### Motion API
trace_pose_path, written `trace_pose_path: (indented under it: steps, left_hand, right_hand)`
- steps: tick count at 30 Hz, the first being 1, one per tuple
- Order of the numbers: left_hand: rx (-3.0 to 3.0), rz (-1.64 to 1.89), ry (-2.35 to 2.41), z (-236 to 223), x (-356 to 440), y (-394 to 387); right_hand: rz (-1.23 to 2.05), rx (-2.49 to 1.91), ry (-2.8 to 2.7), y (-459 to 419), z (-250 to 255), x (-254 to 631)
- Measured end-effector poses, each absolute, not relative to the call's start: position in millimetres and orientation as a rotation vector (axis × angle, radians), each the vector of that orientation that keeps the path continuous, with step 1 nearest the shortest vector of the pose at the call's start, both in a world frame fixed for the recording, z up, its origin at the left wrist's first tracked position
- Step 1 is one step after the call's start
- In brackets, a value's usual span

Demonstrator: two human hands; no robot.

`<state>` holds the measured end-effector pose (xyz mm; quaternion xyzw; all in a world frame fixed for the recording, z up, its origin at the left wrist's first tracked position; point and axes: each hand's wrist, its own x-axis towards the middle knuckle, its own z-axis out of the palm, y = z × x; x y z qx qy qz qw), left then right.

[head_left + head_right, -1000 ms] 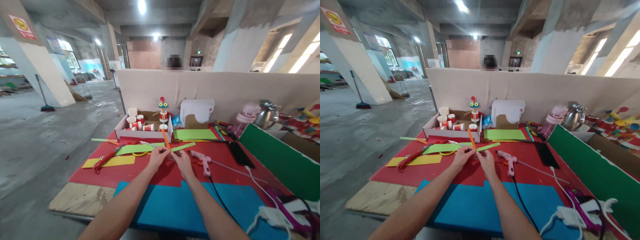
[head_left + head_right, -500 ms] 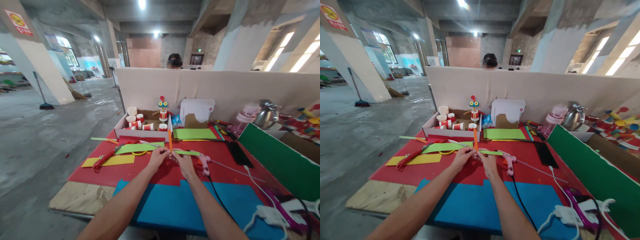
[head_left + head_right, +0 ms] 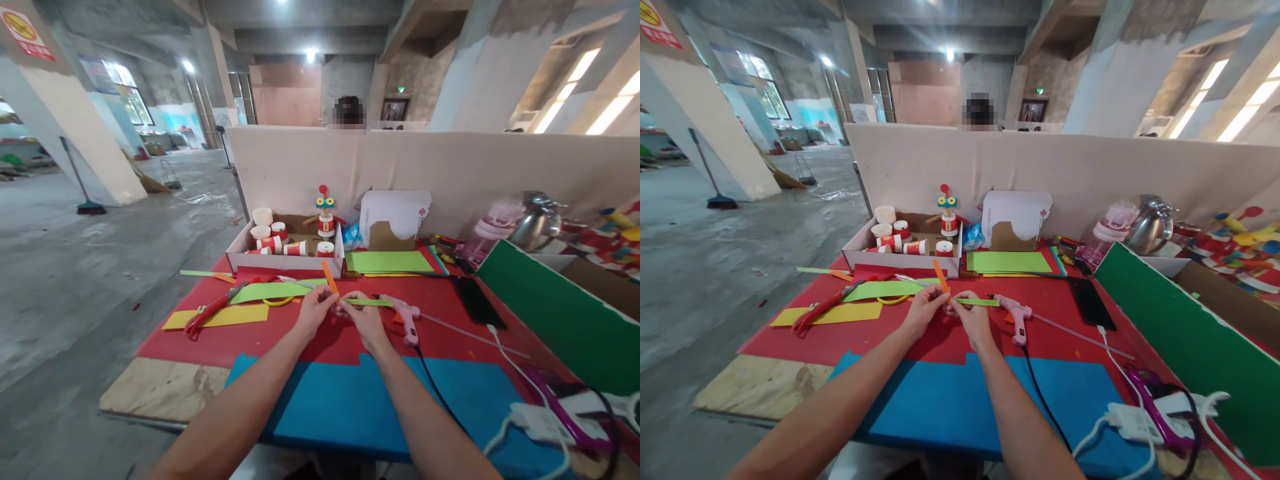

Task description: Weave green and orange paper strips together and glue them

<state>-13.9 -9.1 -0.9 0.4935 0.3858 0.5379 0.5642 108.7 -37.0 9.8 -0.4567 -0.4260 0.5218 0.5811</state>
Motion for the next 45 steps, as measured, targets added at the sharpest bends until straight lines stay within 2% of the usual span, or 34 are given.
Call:
trace_pose_path:
  steps: [6, 13, 21, 45]
  left_hand:
    - [1.062, 1.130, 0.857, 2, -10, -14]
    - [0.995, 1.143, 0.916, 5, -11, -15]
    - [0.909, 1.186, 0.888, 8, -14, -13]
    - [0.974, 1.162, 0.922, 7, -12, -14]
  right_hand:
    - [1.140, -1.066, -0.936, -36, 14, 111]
    - [1.088, -1.089, -0.961, -35, 12, 108]
    - [1.364, -0.974, -0.812, -30, 11, 120]
    - [1.469, -0.974, -0.764, -32, 7, 113]
